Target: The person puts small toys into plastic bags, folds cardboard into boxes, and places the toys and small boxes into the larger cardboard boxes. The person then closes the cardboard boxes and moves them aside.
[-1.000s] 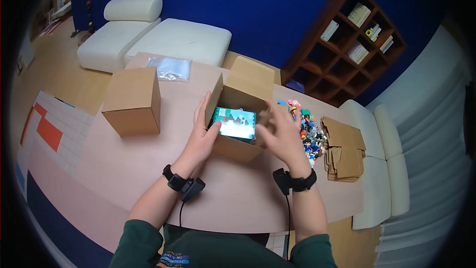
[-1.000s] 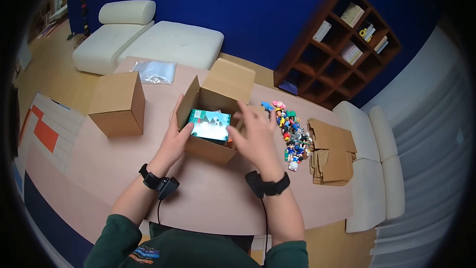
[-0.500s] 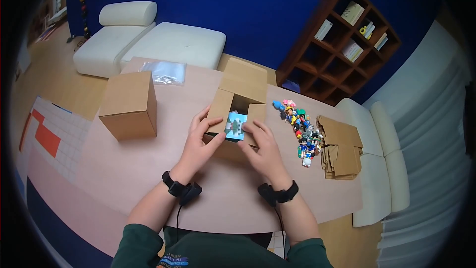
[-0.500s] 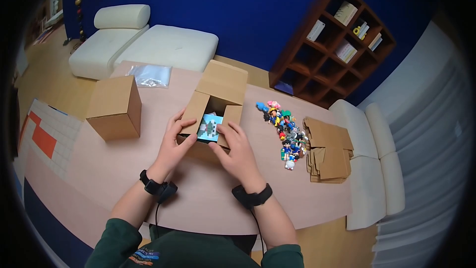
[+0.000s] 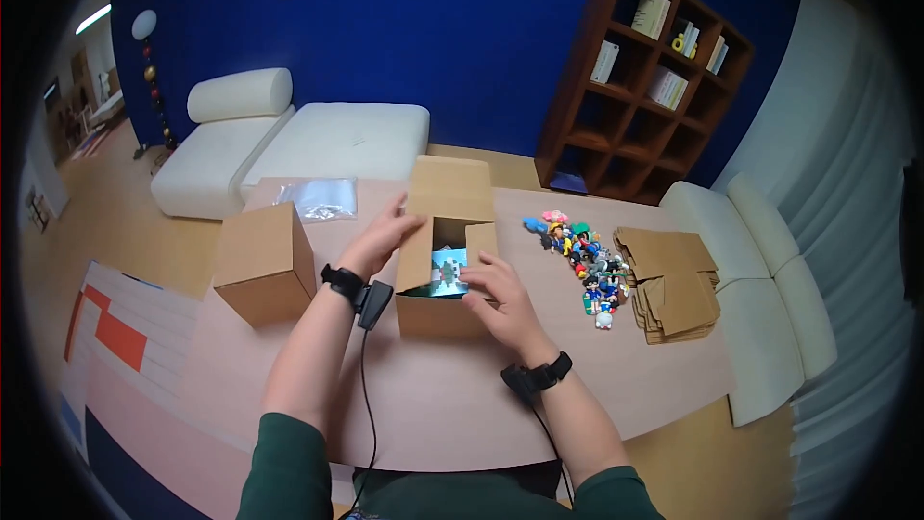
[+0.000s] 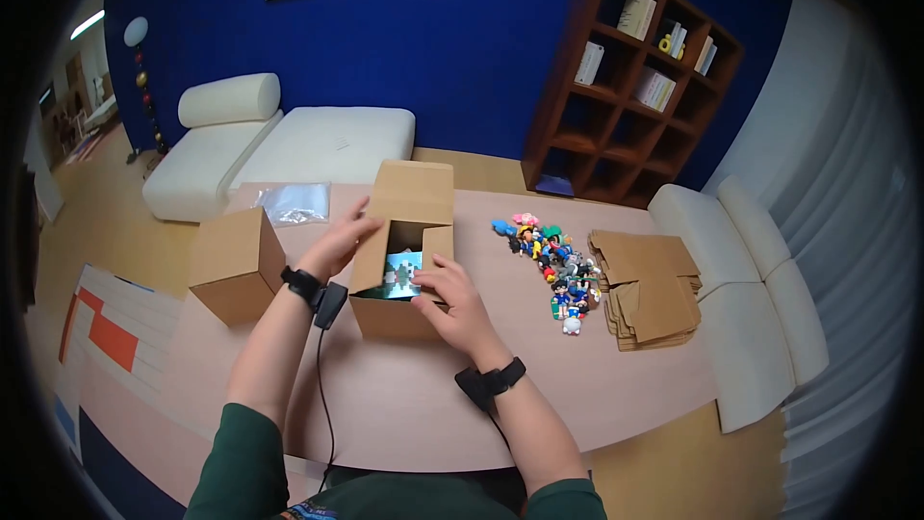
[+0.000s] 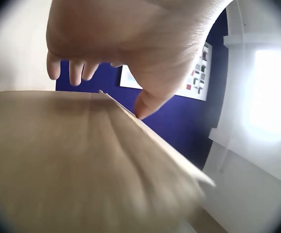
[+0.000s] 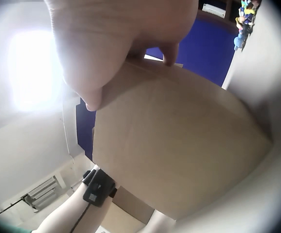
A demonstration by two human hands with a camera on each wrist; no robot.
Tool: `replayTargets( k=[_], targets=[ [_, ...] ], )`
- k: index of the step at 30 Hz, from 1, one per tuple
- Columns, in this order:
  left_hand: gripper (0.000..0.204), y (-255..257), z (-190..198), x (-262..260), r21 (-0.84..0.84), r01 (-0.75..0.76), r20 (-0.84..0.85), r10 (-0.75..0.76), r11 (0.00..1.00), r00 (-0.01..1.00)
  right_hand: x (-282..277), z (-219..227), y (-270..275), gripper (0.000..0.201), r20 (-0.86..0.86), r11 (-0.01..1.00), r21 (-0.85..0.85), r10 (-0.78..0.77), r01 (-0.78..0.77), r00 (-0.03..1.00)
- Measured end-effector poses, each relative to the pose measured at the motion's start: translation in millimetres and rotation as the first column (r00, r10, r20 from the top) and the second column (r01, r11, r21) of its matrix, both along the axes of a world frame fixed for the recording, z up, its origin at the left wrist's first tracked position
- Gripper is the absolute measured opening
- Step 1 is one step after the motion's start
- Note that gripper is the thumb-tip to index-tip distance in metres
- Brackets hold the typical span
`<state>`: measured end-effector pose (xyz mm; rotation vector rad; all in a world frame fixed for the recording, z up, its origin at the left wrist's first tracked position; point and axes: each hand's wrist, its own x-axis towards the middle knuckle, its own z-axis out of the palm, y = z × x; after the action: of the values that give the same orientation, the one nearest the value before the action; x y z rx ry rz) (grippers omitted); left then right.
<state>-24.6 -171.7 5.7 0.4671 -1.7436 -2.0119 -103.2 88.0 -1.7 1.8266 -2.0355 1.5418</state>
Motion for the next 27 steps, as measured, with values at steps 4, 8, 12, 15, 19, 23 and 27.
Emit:
replayTargets(
  k=[4, 8, 12, 15, 19, 23, 27],
  targets=[
    [0.063, 2, -5, -11, -0.073, 0.066, -0.123, -0.074, 0.995, 0.990, 0, -6, 0, 0.046, 0.003, 0.992, -0.101, -0.078, 0.078, 0.997],
    [0.043, -4, -16, 2, -0.096, -0.032, -0.261, 0.006, 0.995, 0.965, 7, -26, 17, 0.075, 0.380, 0.947, -0.250, -0.094, 0.201, 0.920],
    [0.048, 17, 1, 51, -0.215, 0.061, -0.327, -0.131, 0.975, 0.936, 18, 4, 37, 0.097, 0.502, 0.948, -0.276, 0.000, 0.160, 0.865],
    [0.051, 30, 7, 68, -0.325, 0.094, -0.205, -0.167, 0.941, 0.964, 17, 10, 35, 0.101, 0.430, 0.958, -0.269, 0.028, 0.098, 0.902],
    [0.075, 62, 25, 92, -0.750, -0.117, -0.144, 0.012, 0.651, 0.989, 11, 13, 26, 0.083, 0.257, 0.970, -0.223, -0.033, 0.093, 0.966],
    [0.067, 97, 40, 116, -0.867, 0.094, 0.003, -0.184, 0.490, 0.983, 2, 6, 23, 0.056, 0.175, 0.999, -0.044, 0.005, 0.002, 0.985],
    [0.041, 102, 26, 111, -0.875, -0.082, -0.106, -0.024, 0.478, 0.994, 9, 7, 16, 0.039, 0.331, 0.991, -0.124, -0.014, 0.058, 0.944]
  ],
)
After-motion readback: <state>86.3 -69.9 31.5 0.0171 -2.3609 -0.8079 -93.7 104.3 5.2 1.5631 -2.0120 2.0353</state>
